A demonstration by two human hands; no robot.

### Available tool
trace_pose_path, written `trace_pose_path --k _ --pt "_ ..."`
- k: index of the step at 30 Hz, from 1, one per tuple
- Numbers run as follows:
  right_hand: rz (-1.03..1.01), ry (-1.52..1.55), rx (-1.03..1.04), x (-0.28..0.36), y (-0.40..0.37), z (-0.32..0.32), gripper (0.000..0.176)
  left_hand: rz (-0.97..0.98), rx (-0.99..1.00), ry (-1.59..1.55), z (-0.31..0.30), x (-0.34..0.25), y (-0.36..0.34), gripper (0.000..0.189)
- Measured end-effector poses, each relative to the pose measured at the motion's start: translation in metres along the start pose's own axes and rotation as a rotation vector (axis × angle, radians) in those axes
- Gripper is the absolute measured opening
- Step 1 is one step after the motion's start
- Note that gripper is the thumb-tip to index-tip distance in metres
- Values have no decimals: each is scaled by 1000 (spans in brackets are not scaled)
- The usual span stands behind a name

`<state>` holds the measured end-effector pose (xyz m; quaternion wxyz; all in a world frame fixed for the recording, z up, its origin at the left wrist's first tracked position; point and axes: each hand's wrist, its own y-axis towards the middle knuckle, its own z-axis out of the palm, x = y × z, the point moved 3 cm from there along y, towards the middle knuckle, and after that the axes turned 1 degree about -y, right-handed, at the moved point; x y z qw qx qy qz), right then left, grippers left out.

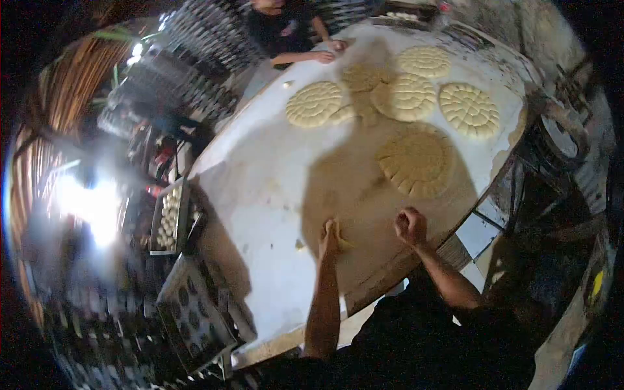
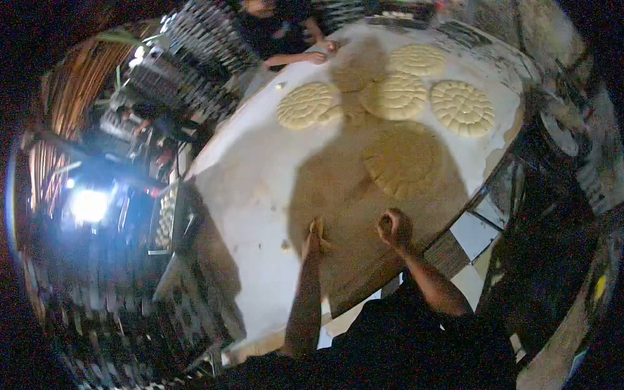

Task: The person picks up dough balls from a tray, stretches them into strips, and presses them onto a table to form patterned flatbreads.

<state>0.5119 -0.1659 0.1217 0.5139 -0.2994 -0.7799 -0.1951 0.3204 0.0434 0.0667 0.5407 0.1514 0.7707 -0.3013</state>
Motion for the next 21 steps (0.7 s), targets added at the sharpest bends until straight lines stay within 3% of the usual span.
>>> trace_pose_path --k 1,3,4,5,7,9,11,14,17,18,20,21 --pt "-40 9 59 9 -5 13 33 61 -62 -149 -4 13 -25 55" --pt "-163 57 252 26 -18 71 41 104 -197 -871 0 53 -56 53" --pt "-279 86 263 31 -33 108 45 10 -111 -974 -4 22 -102 43" --pt "-389 113 277 38 -55 144 50 30 -98 -1038 -10 31 -115 38" --pt "-311 146 192 55 -88 186 50 76 -68 -1167 -16 60 -124 30" --pt "-237 119 226 64 -105 192 47 154 -86 -1103 -48 110 -116 20" --pt "-146 33 380 79 -111 179 40 326 -200 -708 -92 130 -134 25" --pt "-341 -131 651 58 -96 155 35 558 -438 -235 -149 100 -182 33" --pt "-265 -263 348 48 -70 98 28 252 -460 -559 -165 95 -221 16" --pt "-292 -221 213 54 -62 74 26 206 -378 -427 -170 129 -216 17" --pt "-570 -320 235 0 -52 43 22 125 -223 -164 -181 215 -193 20" --pt "-712 -369 243 -19 -43 33 21 298 -297 270 -189 201 -188 20"
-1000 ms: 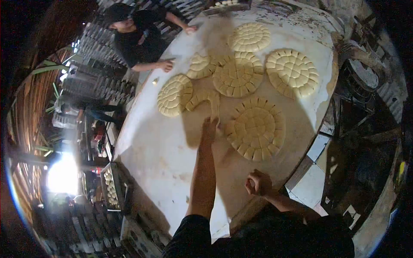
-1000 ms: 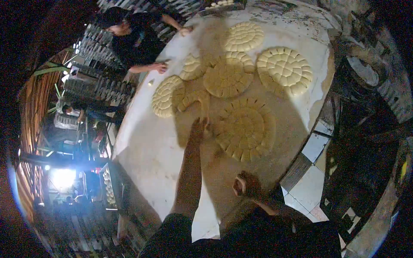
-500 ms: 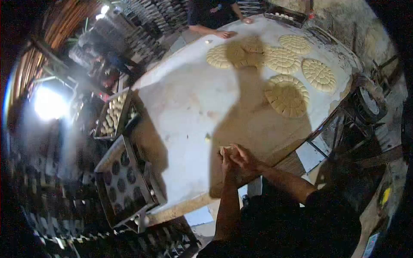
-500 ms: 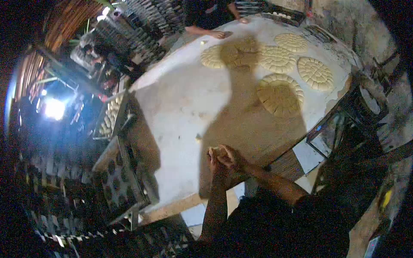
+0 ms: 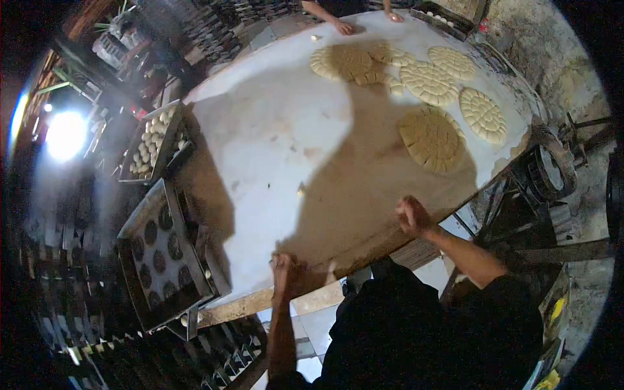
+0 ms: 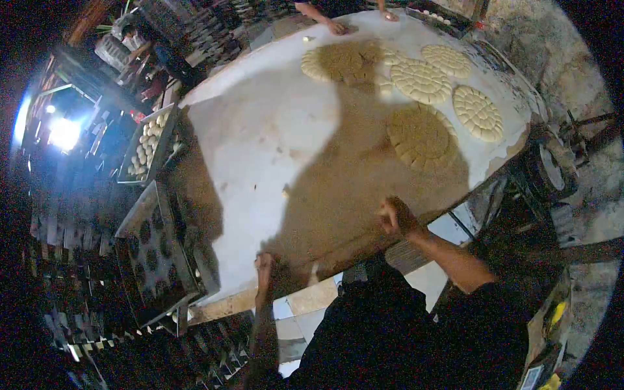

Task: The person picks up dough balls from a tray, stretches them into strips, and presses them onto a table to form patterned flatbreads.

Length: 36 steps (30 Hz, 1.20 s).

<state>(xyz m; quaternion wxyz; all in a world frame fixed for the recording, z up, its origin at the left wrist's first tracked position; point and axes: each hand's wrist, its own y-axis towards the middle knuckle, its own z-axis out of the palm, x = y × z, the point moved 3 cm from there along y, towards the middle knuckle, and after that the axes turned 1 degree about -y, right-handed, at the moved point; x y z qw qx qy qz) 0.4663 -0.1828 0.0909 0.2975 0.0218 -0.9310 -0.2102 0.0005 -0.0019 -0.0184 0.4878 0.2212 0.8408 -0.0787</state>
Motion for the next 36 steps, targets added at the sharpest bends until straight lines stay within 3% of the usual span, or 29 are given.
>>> trace_pose_path --k 2,3,5,7,9,10,11,12,13,15,16,18,19,21,22,23,25,27,28,30,33,36 --pt "-150 -191 64 -18 13 -19 20 446 -66 826 -10 -24 20 22" --pt "-218 -281 103 -26 16 -26 20 386 -95 788 -12 -60 45 26" --pt "-171 -310 48 -37 61 -21 21 269 -158 708 -16 -139 99 42" --pt "-87 -231 -62 -43 99 10 22 162 -191 375 11 -147 135 43" --pt "70 25 57 -29 118 45 23 88 -302 149 65 -142 135 40" --pt "160 184 251 -6 114 53 23 61 -363 33 91 -140 134 39" --pt "223 295 221 12 105 51 23 -57 -271 199 102 -167 122 32" --pt "108 270 167 17 83 58 22 -157 -161 373 113 -197 110 25" --pt "-5 240 110 21 61 65 21 -266 -179 263 125 -160 77 24" --pt "-361 -127 171 -29 20 68 21 -140 -86 305 104 -132 30 30" --pt "-430 -331 317 -66 3 67 21 -61 -22 425 82 -121 22 34" --pt "-372 -441 399 -81 34 49 23 -1 18 639 35 -126 41 41" --pt "-243 -344 343 -88 64 37 24 -8 -8 673 20 -130 61 45" --pt "20 -151 237 -79 141 15 26 24 -141 665 18 -137 114 53" --pt "26 -146 169 -70 160 27 26 229 -340 752 28 -119 135 54" --pt "38 -139 107 -56 172 40 26 179 -458 514 45 -134 153 51" --pt "14 -93 80 -39 163 54 28 -89 -666 374 71 -171 164 33" --pt "-65 -18 133 -22 144 58 30 88 -568 526 89 -158 142 33" --pt "-117 -19 198 -19 133 54 29 100 -567 465 98 -200 141 36" --pt "-218 -25 302 -22 121 43 29 50 -577 455 107 -208 136 41" --pt "-223 -270 229 -20 121 46 26 -25 -505 378 95 -201 144 43" --pt "-213 -76 197 -22 136 56 26 -23 -428 327 87 -200 165 34"
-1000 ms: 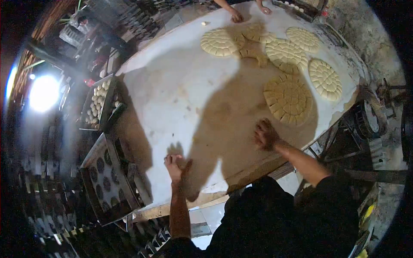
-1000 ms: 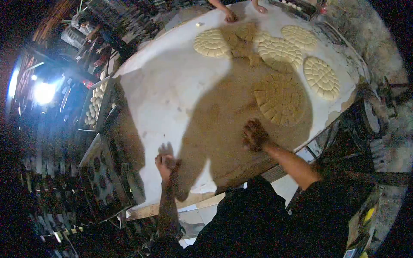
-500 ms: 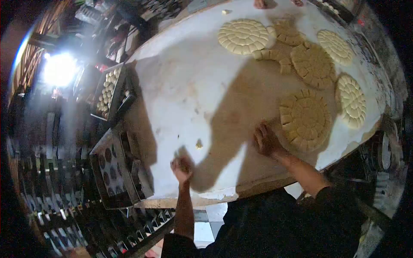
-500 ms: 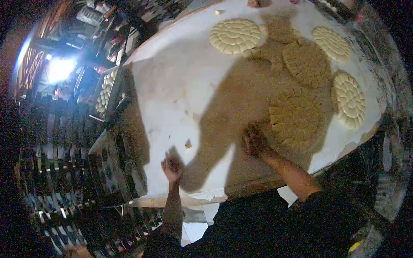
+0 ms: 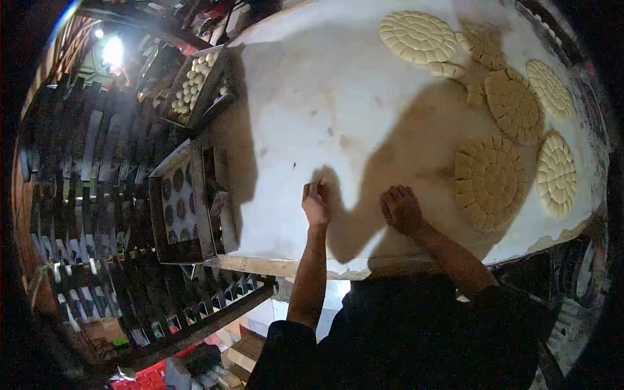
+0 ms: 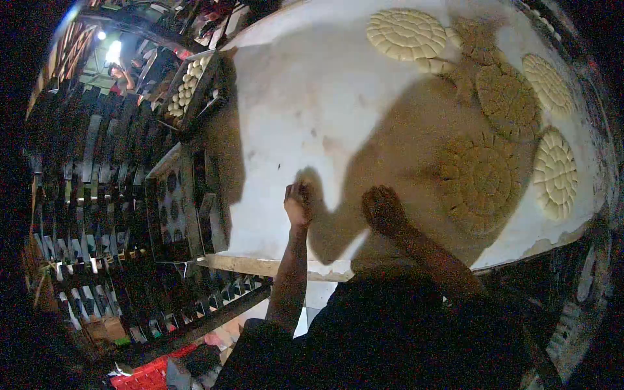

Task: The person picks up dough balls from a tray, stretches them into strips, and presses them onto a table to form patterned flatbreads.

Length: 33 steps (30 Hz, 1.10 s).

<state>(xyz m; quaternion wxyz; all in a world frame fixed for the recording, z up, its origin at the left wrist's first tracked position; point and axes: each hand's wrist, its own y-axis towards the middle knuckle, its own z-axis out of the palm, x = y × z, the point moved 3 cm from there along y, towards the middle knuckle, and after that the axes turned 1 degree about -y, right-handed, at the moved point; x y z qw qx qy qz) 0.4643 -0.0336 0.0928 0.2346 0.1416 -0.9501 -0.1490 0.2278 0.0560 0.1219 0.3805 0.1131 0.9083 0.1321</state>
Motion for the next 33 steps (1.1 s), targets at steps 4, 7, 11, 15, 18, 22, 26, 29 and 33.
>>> trace_pose_path --k 4,7,11,15,18,22,26,29,33 --pt "275 637 172 -4 26 -26 29 -327 252 -387 14 -47 -4 21" --pt "237 821 140 7 23 -36 36 -232 573 -216 19 -124 -21 20" --pt "224 621 -90 17 6 -50 41 -150 518 -313 17 -163 -31 16" --pt "318 367 -90 28 3 -89 33 220 621 -131 15 -165 -25 9" --pt "272 133 -243 38 -5 -97 29 405 728 -94 7 -163 -26 9" --pt "392 173 -317 22 2 -103 28 209 1014 -533 -41 -174 -25 11" --pt "376 294 -440 9 -6 -83 23 -103 630 -465 -52 -125 -35 27" --pt "503 616 -98 14 -40 -44 22 -32 245 -121 -28 -41 -73 23" --pt "-127 114 61 -6 -132 -22 16 91 314 -172 -64 -6 -120 28"
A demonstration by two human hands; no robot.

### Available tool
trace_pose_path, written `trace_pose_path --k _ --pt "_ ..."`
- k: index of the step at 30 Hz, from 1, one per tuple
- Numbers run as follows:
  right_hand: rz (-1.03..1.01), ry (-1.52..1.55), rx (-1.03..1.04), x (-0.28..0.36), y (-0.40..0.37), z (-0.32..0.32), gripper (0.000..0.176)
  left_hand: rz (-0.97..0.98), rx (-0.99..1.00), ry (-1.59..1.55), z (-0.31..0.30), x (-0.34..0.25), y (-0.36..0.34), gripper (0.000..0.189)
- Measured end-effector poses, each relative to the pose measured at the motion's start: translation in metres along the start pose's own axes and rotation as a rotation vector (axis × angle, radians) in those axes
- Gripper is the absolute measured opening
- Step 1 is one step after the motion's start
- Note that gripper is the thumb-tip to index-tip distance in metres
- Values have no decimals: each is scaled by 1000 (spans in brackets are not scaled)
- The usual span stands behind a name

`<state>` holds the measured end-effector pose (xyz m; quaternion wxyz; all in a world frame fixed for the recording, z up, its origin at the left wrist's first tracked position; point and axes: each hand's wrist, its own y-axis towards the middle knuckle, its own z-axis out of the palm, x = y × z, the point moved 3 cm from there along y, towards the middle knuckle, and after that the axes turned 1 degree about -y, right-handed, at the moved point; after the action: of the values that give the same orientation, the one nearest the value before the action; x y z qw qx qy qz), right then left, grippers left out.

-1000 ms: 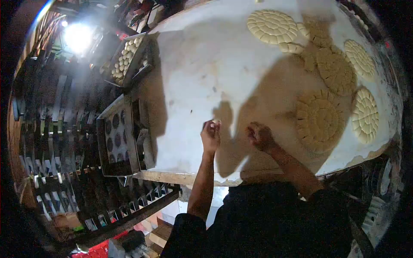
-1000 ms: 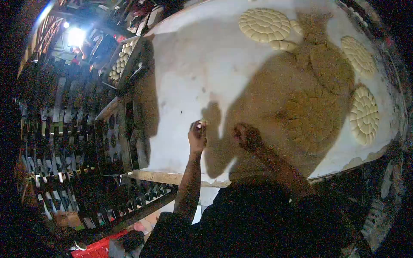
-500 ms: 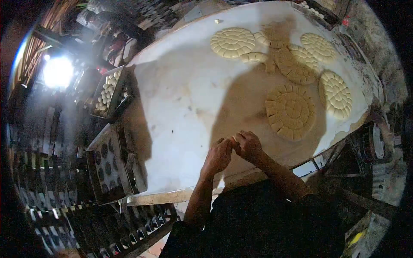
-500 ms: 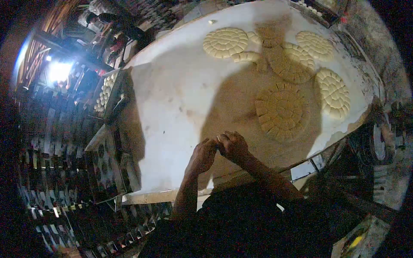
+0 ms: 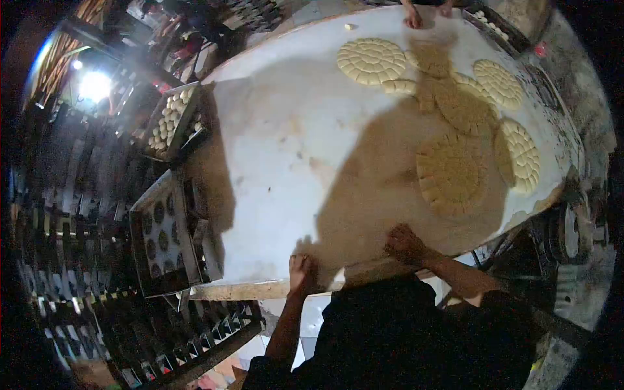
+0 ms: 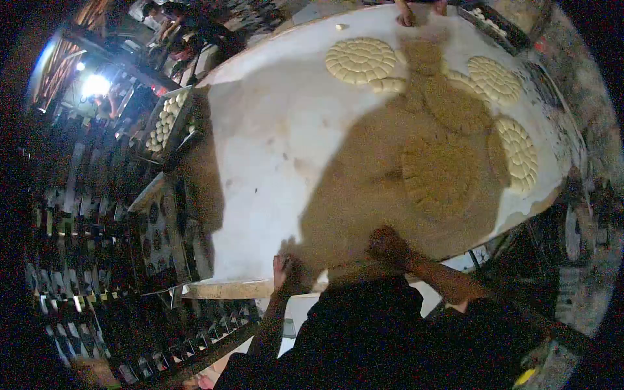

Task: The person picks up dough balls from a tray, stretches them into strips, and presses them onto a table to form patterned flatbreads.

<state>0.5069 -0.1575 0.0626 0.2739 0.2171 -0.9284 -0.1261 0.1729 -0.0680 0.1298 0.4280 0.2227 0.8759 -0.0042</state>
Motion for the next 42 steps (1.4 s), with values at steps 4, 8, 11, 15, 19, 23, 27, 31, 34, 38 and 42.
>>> trace_pose_path --k 4,8,11,15,19,23,27,31,34,38,42 --pt "108 -84 150 0 62 -73 25 90 -8 478 -29 53 28 43" --pt "173 -281 52 -10 117 5 35 -33 -155 330 24 42 88 39" --pt "219 -95 58 23 115 46 32 -4 -301 382 99 79 55 31" --pt "-126 59 290 -12 26 73 27 -266 50 -206 93 91 -11 37" --pt "-13 -51 197 -31 101 27 28 -637 -32 -231 13 126 20 39" --pt "169 -87 -57 -24 162 22 24 -5 -224 394 0 27 114 38" --pt "-58 -127 -17 21 140 39 21 185 -106 583 33 32 76 31" --pt "-55 -37 250 -20 108 -3 23 514 66 1312 -5 99 42 34" --pt "197 -240 5 -61 140 1 33 23 -254 243 -46 96 69 23" --pt "394 -385 -412 -62 186 62 40 -93 -214 188 -8 89 125 5" --pt "436 -77 -170 50 194 44 37 281 -157 2 26 83 59 19"
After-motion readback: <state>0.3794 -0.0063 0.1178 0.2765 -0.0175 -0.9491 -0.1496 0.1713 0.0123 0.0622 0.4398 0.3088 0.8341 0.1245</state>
